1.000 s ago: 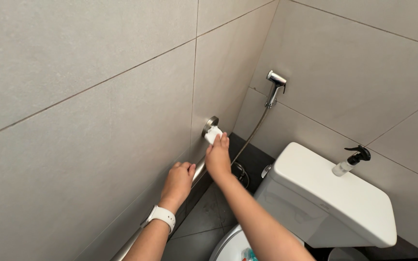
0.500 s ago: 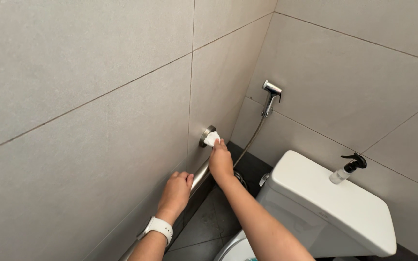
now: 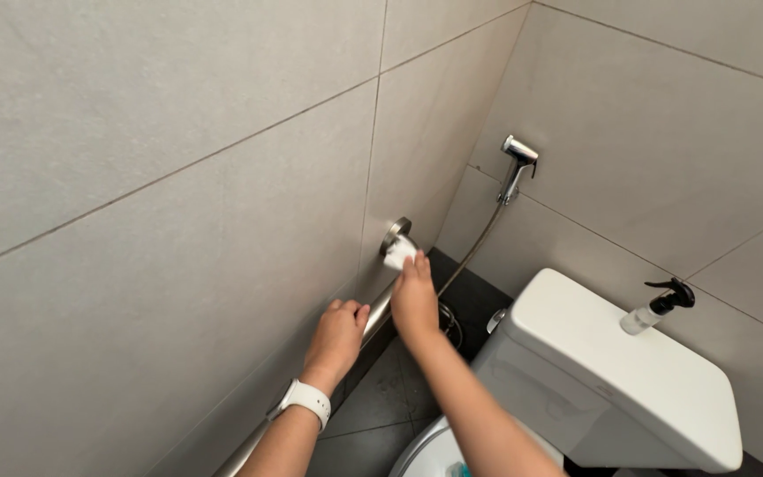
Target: The person wipes a handheld bidet sprayer with a wet wipe, then sprays and wipes a metal grab bar next to the toilet. The person uses a spray bottle and wet wipes to clean the surfaces in a tiled bathroom.
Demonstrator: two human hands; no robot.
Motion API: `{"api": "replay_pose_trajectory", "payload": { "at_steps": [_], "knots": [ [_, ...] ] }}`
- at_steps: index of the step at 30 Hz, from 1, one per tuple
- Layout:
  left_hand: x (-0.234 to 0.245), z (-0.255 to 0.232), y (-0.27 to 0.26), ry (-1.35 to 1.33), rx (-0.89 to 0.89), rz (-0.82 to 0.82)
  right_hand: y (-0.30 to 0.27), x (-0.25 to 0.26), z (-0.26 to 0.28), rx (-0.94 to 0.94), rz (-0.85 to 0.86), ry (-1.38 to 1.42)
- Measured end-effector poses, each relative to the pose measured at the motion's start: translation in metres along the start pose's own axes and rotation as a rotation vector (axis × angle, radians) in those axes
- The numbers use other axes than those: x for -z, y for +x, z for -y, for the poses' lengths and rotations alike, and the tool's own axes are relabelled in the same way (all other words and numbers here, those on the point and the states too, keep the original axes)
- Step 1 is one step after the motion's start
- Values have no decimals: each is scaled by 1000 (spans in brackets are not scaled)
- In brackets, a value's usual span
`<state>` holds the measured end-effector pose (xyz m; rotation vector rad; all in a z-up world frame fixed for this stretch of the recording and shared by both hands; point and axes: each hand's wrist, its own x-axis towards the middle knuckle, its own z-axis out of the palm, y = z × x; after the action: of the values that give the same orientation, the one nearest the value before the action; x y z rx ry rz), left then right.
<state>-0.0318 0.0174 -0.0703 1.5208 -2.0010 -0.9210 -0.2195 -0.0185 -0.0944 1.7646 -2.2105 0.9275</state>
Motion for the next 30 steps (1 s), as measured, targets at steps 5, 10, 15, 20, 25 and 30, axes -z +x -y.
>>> {"api": "replay_pose_trajectory", "payload": {
  "at_steps": [5, 10, 15, 20, 25, 30],
  "knots": [
    [-11, 9, 2, 4, -14, -13, 31, -24, -23, -13, 42, -11],
    [-5, 1, -2, 6, -36, -26, 45, -6, -19, -101, 106, 75],
    [-6, -2, 0, 15, -43, -43, 32, 4, -18, -247, 56, 166],
    [-9, 2, 5, 6, -45, -49, 92, -69, -89, -810, 224, 817],
    [-7, -2, 2, -23, -53, -59, 55, -38, -67, -1288, 261, 1930],
    [-3, -6, -4, 3, -67, -64, 81, -41, -77, -1279, 373, 1796]
  ]
}}
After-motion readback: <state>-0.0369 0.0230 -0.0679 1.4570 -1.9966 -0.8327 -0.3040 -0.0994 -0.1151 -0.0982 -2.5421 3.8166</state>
